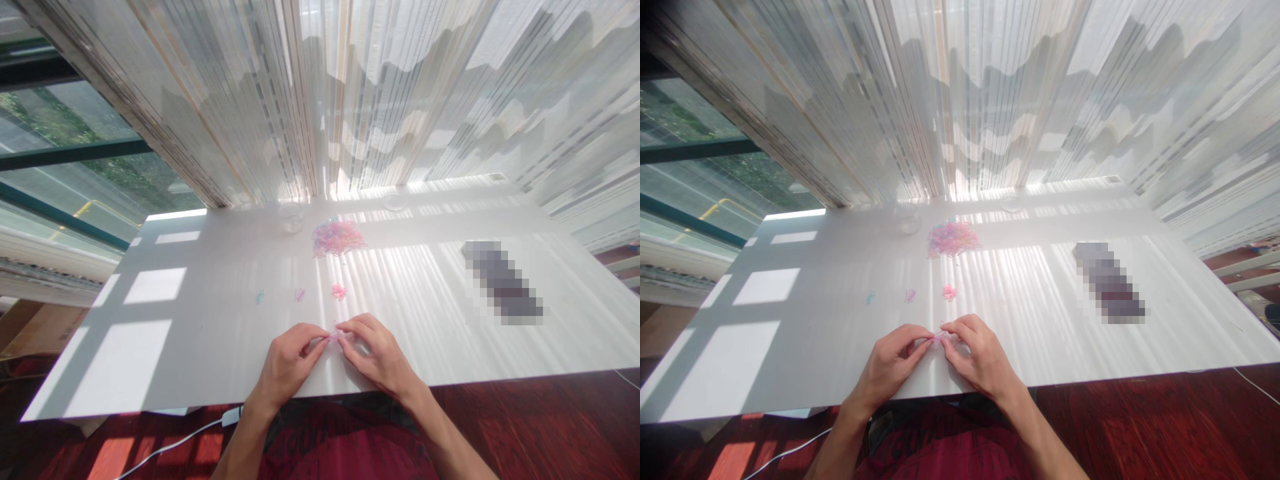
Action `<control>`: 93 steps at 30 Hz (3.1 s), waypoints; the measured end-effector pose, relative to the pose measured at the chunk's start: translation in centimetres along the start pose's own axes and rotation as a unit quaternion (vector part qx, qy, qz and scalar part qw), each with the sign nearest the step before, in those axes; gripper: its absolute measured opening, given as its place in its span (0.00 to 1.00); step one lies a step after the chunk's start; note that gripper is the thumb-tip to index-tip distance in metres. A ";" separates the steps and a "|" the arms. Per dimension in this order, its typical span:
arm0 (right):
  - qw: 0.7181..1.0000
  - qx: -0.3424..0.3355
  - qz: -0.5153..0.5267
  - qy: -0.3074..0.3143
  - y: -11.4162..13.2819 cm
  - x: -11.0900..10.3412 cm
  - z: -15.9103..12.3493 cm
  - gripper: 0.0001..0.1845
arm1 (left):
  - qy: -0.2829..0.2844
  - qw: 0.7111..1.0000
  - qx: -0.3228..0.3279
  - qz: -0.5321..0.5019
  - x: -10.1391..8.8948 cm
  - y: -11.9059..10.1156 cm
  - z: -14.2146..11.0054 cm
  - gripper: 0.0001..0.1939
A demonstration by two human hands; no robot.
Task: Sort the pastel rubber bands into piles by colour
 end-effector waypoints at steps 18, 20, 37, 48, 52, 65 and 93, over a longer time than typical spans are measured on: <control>1.000 0.008 0.016 -0.020 0.1 -0.3 0.3 0.06 | -0.018 1.000 0.005 -0.003 -0.2 0.5 0.0 0.04; 1.000 0.013 0.015 -0.020 0.1 -0.3 0.3 0.05 | -0.016 1.000 0.006 0.003 -0.3 0.5 0.1 0.04; 0.999 0.029 0.006 -0.012 0.0 -0.4 0.4 0.06 | -0.011 0.999 0.027 0.039 0.1 -0.1 0.5 0.08; 0.999 0.032 0.017 -0.012 0.0 -0.4 0.4 0.07 | -0.019 1.000 -0.018 -0.005 0.6 0.4 0.3 0.05; 0.999 0.032 0.015 -0.014 0.1 -0.5 0.5 0.07 | -0.025 0.999 -0.022 -0.005 0.5 0.3 0.4 0.05; 1.000 0.026 -0.003 -0.017 0.2 -0.6 0.6 0.09 | -0.014 1.000 -0.002 0.027 -0.1 -0.2 0.4 0.05; 0.999 0.036 0.015 -0.014 -0.1 -0.4 0.4 0.08 | -0.034 0.999 0.014 -0.010 -0.2 -0.2 1.0 0.06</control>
Point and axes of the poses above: each hand's wrist, its own z-axis towards the middle knuckle, its own x-axis out of the palm, y = z × x, the point moved 5 cm from there along z, towards the middle knuckle, and after that the axes turned 11 degrees about -y, right-handed, at the moved point
